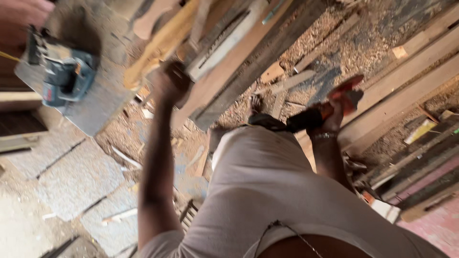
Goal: The person uses a jigsaw to cut a long piece of wood on a workbench, then picks up a smaller piece of wood and uses an angle grinder to sand its surface. The person handles the wood pieces and tools with both hands while standing in a cluttered workshop.
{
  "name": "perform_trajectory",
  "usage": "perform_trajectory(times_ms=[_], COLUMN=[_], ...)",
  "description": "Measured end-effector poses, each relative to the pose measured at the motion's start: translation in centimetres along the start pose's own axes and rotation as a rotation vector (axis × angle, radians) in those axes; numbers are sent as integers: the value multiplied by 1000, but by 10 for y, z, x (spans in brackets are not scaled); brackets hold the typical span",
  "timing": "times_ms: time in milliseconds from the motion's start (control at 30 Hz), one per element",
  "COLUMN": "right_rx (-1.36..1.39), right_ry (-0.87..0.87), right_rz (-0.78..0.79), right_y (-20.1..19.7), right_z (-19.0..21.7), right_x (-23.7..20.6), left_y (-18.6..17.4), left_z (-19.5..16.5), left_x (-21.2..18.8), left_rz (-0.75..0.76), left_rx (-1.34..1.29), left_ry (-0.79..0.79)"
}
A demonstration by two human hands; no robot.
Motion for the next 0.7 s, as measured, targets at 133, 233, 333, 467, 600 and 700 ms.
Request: perform_trajectory(times_ms=[133,233,333,467,600,700], right_rx=[71,76,102,43,48,15], right_ry=[29,31,-8,-44,14,6], right_rz=[-42,-52,24,-45,-50,3], right_y=[21,19,16,9,7,11], right_z=[10,10,10,16,27,35], right_x=[15,22,29,35,40,41], left_y=[-43,-52,-9,70,90,79], left_z=[48,42,17,-33,-35,-27], left_x=[34,13,-20,-49,-44,-40], left_rz=[15,-527,-347,-23,-20,83], left_rx=[119,639,-22,86,37,3], left_ry=[-225,65,-94,-27,-61,3])
Point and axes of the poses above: each hand's wrist, its own x-axis towards the middle knuckle, its own y-axis out of the palm, z = x × y, the point moved 2 cm from there along x, towards the middle knuckle, and after that the axes turned 4 degrees about z, right-handed, at the moved point
